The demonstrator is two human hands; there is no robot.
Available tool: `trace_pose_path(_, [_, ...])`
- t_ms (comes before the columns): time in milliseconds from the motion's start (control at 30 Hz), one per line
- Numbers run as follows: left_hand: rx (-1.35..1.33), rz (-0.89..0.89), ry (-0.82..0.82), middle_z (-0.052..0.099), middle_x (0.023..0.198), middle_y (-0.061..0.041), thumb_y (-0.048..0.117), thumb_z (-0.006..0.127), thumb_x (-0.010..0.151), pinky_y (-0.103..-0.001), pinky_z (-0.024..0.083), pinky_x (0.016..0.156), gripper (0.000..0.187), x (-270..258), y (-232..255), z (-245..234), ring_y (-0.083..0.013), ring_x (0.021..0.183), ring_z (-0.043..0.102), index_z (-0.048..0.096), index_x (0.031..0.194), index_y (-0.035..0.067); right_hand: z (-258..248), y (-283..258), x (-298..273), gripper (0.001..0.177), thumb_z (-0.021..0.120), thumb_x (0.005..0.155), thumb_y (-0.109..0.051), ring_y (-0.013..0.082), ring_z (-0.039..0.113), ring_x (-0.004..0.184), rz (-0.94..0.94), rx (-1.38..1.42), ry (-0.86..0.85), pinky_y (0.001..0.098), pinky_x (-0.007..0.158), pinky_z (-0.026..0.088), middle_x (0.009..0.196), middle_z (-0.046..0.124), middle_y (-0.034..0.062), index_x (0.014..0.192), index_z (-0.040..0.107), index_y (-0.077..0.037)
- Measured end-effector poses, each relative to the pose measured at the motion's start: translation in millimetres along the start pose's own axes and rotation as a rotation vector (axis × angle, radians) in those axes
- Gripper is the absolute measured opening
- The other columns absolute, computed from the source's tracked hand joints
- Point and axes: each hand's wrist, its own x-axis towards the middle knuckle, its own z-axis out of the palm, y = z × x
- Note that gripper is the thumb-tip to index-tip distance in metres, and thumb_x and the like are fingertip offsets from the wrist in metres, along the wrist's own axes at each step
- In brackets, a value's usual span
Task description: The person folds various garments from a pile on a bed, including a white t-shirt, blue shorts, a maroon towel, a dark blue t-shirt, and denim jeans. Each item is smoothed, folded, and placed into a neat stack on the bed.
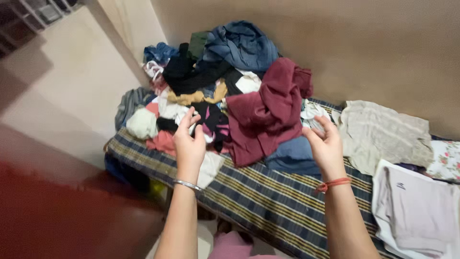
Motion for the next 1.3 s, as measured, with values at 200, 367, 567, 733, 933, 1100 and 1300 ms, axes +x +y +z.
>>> trace_pose_path(200, [-0.041, -0.130, -0.115, 0.077, 0.115, -0.009, 0.005, 0.065, 0.089, -0.033, 0.054, 0.077, 0.046, 116, -63, 29, -0.0187, 0.090, 0.072, 0.063, 0.136, 0.007, 92, 92, 98, 0.035, 0.075, 0.090, -0.015, 0.0151, 0.068, 0.096, 0.059, -0.138, 0.037, 0.0262, 0.084, 0.054, 0.125, 0.067, 0.0115, 0.121, 0.071, 0.001])
trace_pose_path(367, [-0.135, 0.014, -0.178, 0.076, 0.114, -0.011, 0.004, 0.066, 0.090, -0.028, 0.055, 0.086, 0.044, 194, -95, 45, -0.0161, 0.100, 0.073, 0.063, 0.134, 0.004, 162, 187, 155, 0.033, 0.073, 0.085, -0.026, 0.0262, 0.072, 0.100, 0.155, -0.497, -0.208, 0.0357, 0.089, 0.056, 0.111, 0.076, 0.0157, 0.110, 0.078, -0.005])
trace_pose_path(567, [-0.185, -0.062, -0.286, 0.076, 0.112, -0.009, 0.006, 0.064, 0.091, -0.028, 0.055, 0.081, 0.042, 226, -114, 64, -0.0153, 0.099, 0.071, 0.063, 0.133, 0.005, 184, 282, 143, 0.051, 0.086, 0.072, -0.035, 0.0397, 0.056, 0.126, 0.064, -0.946, -0.352, 0.0378, 0.106, 0.045, 0.151, 0.037, 0.0346, 0.114, 0.078, -0.007])
trace_pose_path(733, [-0.136, -0.038, -0.258, 0.079, 0.104, -0.008, 0.008, 0.068, 0.091, -0.029, 0.054, 0.082, 0.037, 220, -120, 78, -0.0164, 0.094, 0.072, 0.067, 0.128, 0.004, 169, 265, 117, 0.052, 0.080, 0.073, -0.036, 0.0320, 0.070, 0.115, 0.460, -0.963, -0.329, 0.0383, 0.102, 0.054, 0.121, 0.074, 0.0183, 0.117, 0.075, -0.008])
trace_pose_path(933, [-0.202, -0.079, -0.288, 0.078, 0.104, -0.010, 0.008, 0.069, 0.089, -0.030, 0.056, 0.088, 0.039, 203, -113, 89, -0.0176, 0.100, 0.075, 0.066, 0.128, 0.003, 162, 203, 123, 0.057, 0.087, 0.064, -0.035, 0.0351, 0.075, 0.100, 0.462, -0.941, -0.068, 0.0414, 0.090, 0.058, 0.104, 0.077, 0.0228, 0.105, 0.072, 0.001])
trace_pose_path(1100, [-0.238, -0.005, -0.334, 0.078, 0.108, -0.012, 0.009, 0.073, 0.085, -0.031, 0.056, 0.090, 0.042, 187, -93, 90, -0.0183, 0.100, 0.075, 0.067, 0.126, 0.002, 158, 155, 119, 0.064, 0.090, 0.068, -0.041, 0.0359, 0.074, 0.100, 0.489, -1.010, -0.263, 0.0421, 0.084, 0.058, 0.107, 0.075, 0.0256, 0.111, 0.073, 0.003])
trace_pose_path(1300, [-0.230, -0.058, -0.421, 0.079, 0.107, -0.011, 0.012, 0.076, 0.083, -0.031, 0.057, 0.085, 0.040, 150, -64, 84, -0.0180, 0.101, 0.076, 0.071, 0.121, 0.004, 150, 96, 60, 0.073, 0.094, 0.071, -0.036, 0.0326, 0.074, 0.089, 0.905, -0.865, -0.342, 0.0522, 0.071, 0.065, 0.111, 0.070, 0.0188, 0.123, 0.061, 0.004])
